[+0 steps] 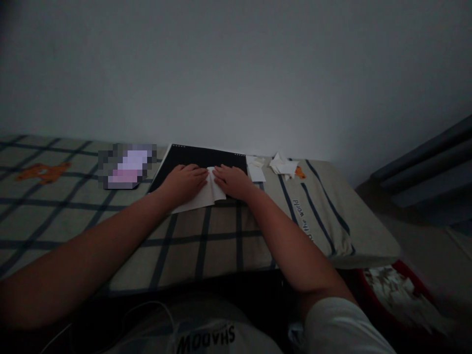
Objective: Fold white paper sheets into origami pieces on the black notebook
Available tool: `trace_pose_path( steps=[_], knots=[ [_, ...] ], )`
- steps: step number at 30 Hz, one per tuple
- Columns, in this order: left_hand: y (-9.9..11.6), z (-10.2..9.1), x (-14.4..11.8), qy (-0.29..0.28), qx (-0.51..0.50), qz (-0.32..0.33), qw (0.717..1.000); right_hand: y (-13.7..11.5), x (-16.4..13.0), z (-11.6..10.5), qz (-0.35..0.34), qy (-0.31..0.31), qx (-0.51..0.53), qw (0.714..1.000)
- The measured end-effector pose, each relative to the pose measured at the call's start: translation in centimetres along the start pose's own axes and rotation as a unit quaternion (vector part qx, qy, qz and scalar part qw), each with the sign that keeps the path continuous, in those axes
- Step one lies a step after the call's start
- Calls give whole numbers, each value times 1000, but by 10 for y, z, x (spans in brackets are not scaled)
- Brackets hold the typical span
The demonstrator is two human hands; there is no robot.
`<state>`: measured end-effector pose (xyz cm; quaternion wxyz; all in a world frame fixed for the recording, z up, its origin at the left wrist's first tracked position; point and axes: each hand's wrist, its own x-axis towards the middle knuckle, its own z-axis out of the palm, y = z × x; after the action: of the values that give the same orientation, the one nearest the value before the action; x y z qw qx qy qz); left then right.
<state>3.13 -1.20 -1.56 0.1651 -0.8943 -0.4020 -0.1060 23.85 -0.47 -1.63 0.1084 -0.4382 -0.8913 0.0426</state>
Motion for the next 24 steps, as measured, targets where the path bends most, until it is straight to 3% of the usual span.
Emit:
trace_pose_path(
  steps=[6, 24],
  knots=[
    [3, 1, -1, -2, -7, -13, 1000, -6, -4, 0, 21, -46, -40, 998],
    [9, -2, -2, -10, -5, -27, 1000, -21, -8, 0, 46, -26, -84, 995]
  ],
)
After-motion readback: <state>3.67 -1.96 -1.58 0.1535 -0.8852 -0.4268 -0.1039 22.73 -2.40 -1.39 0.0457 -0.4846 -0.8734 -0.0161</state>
